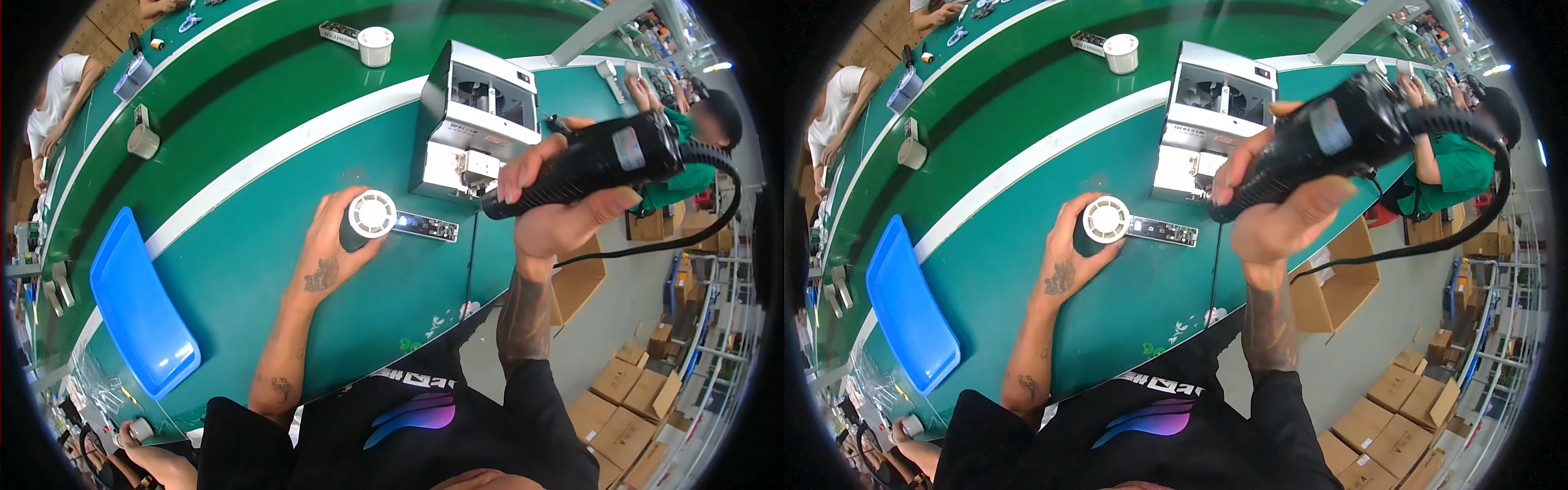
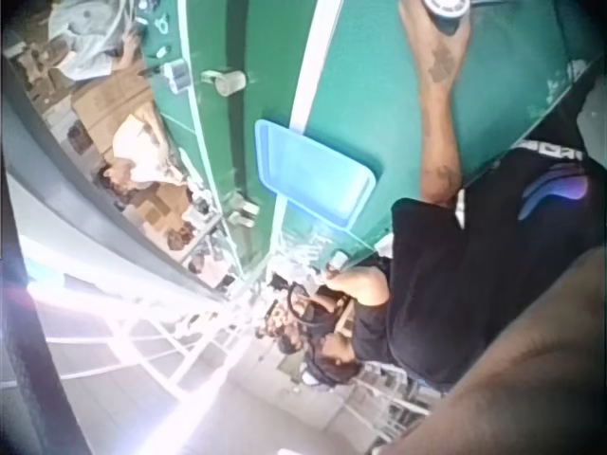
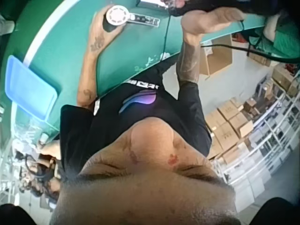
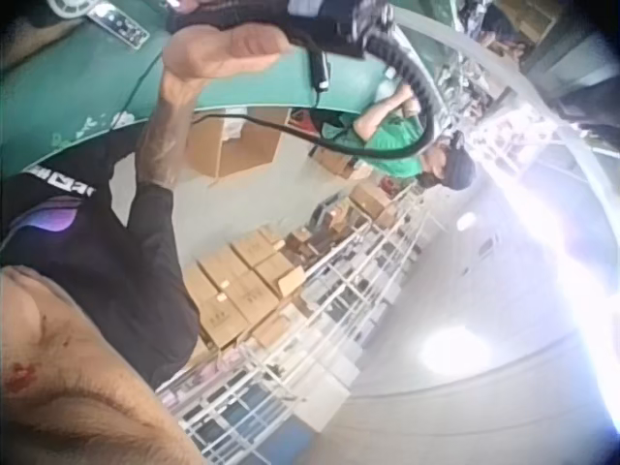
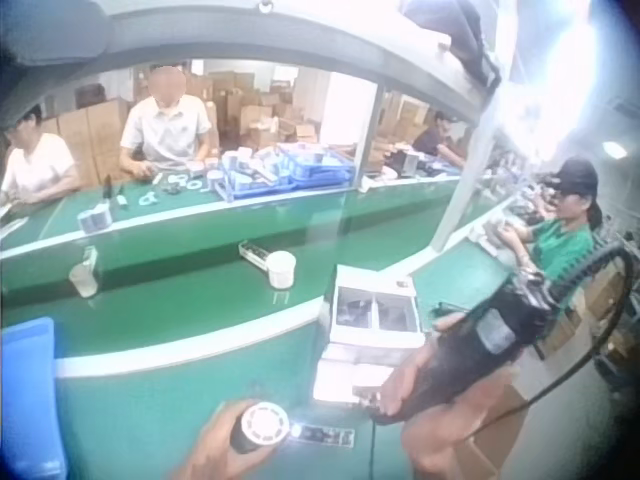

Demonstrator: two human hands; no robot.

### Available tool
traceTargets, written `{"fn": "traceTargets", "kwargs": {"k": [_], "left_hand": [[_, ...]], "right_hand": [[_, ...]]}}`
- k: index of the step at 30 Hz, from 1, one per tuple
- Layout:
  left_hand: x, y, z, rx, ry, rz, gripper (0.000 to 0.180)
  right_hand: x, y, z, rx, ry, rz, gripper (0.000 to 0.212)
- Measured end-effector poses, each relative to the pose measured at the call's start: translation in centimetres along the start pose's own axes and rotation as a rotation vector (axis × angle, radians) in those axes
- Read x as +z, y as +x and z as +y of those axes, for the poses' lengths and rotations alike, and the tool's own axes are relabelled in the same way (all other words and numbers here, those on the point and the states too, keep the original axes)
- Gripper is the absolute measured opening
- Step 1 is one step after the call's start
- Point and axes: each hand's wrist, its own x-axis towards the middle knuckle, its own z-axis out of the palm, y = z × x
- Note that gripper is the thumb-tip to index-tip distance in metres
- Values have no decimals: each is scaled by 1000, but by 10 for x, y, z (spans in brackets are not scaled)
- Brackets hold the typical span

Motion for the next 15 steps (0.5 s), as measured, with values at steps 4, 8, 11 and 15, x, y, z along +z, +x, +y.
{"fn": "traceTargets", "kwargs": {"k": [4, 8, 11, 15], "left_hand": [[-1, 0, 2, -29, -13, -17, 66], [-1, -1, -1, -23, -3, -9, 65], [-2, -3, -2, -32, 8, -12, 65], [0, -3, -1, -21, 5, -14, 65]], "right_hand": [[-3, -8, 2, 53, 27, 14, 98], [-4, -9, 9, 94, -40, 13, 95], [-8, -11, 15, 105, -23, 18, 93], [-13, -13, 19, 86, 105, 33, 95]]}}
